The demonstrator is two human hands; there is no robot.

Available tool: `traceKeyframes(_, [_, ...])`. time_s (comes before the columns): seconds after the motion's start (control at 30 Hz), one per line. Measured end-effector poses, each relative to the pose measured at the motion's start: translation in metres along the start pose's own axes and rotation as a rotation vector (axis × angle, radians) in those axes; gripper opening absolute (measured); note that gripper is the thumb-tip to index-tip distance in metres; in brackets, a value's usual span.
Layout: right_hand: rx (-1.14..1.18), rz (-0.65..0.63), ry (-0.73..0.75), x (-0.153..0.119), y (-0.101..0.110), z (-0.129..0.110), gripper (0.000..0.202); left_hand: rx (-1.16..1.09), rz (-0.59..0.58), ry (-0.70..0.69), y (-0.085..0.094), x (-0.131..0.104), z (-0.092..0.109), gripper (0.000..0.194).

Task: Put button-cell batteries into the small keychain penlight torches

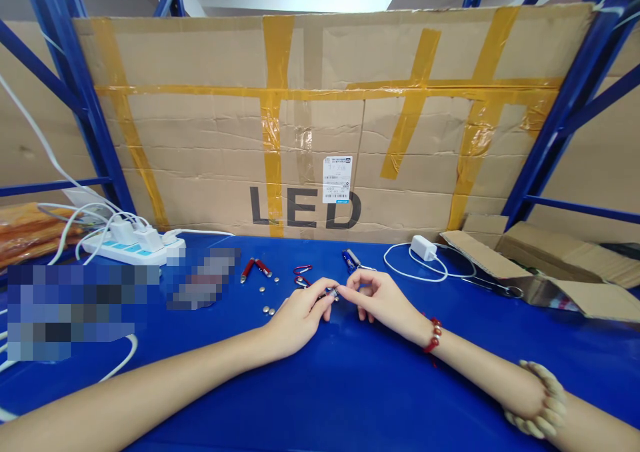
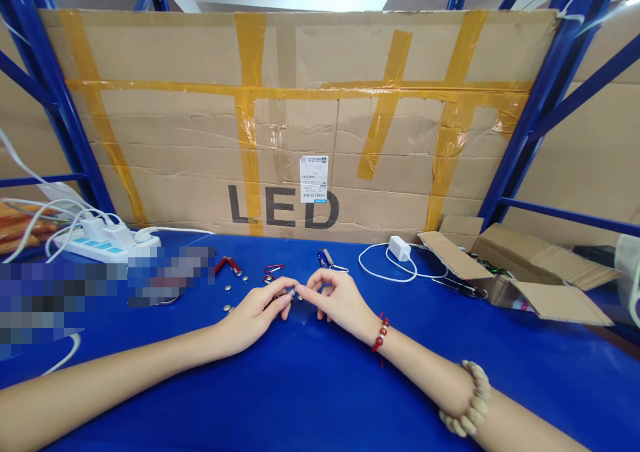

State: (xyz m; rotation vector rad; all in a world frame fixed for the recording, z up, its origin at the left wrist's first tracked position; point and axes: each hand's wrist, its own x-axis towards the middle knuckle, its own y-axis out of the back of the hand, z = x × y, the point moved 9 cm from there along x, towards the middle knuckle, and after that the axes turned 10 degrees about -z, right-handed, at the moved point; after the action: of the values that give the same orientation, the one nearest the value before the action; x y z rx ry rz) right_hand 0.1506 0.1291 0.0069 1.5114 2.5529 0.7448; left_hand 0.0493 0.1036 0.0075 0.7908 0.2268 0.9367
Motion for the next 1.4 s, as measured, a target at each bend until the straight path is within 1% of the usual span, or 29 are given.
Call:
traceKeyframes(0.07, [-0.070,0.075,0.086,-0.003,0.008,-0.010,0.035,-0.014,0.031,0.009,0.002,0.000,-0.002,0.027])
traceKeyframes(0.1, [-0.099,0.085,0.129,-0.003,0.009,-0.015,0.035,-0.023,0.040,0.011,0.003,0.000,-0.003,0.027])
traceKeyframes(0.2, [-0.140,0.056,0.215,-0.004,0.009,-0.021,0.030,-0.047,0.023,0.011,0.002,0.000,-0.003,0.027])
traceKeyframes(0.33, [-0.145,0.042,0.238,-0.004,0.010,-0.019,0.026,-0.041,-0.015,0.000,-0.001,0.000,0.000,0.026])
traceKeyframes(0.43, [-0.167,0.041,0.265,-0.004,0.010,-0.020,0.024,-0.020,-0.031,-0.013,-0.004,0.001,-0.001,0.026])
traceKeyframes(0.6, [-0.196,-0.019,0.358,-0.007,0.005,-0.027,0.021,0.044,-0.092,-0.026,-0.011,0.002,-0.006,0.027])
traceKeyframes(0.7, [-0.230,-0.051,0.402,-0.010,0.002,-0.030,0.022,0.106,-0.116,-0.027,-0.011,0.000,-0.002,0.027])
traceKeyframes(0.9, [-0.275,-0.068,0.404,-0.012,-0.001,-0.031,0.024,0.243,-0.142,-0.011,-0.010,-0.004,0.005,0.022])
traceKeyframes(1.0, [-0.223,-0.061,0.341,-0.009,-0.001,-0.026,0.024,0.274,-0.139,-0.030,-0.011,-0.005,0.006,0.016])
traceKeyframes(1.13, [-0.032,-0.095,0.107,-0.004,-0.005,-0.008,0.030,0.280,-0.131,-0.040,-0.012,-0.006,0.005,0.012])
traceKeyframes(1.27, [0.044,-0.138,-0.147,-0.005,-0.011,0.008,0.034,0.264,-0.105,-0.062,-0.011,-0.005,0.005,0.010])
traceKeyframes(1.33, [0.071,-0.167,-0.234,-0.007,-0.013,0.013,0.035,0.255,-0.089,-0.083,-0.010,-0.005,0.007,0.009])
traceKeyframes(1.4, [0.113,-0.185,-0.265,-0.008,-0.014,0.015,0.036,0.254,-0.067,-0.093,-0.009,-0.005,0.007,0.009])
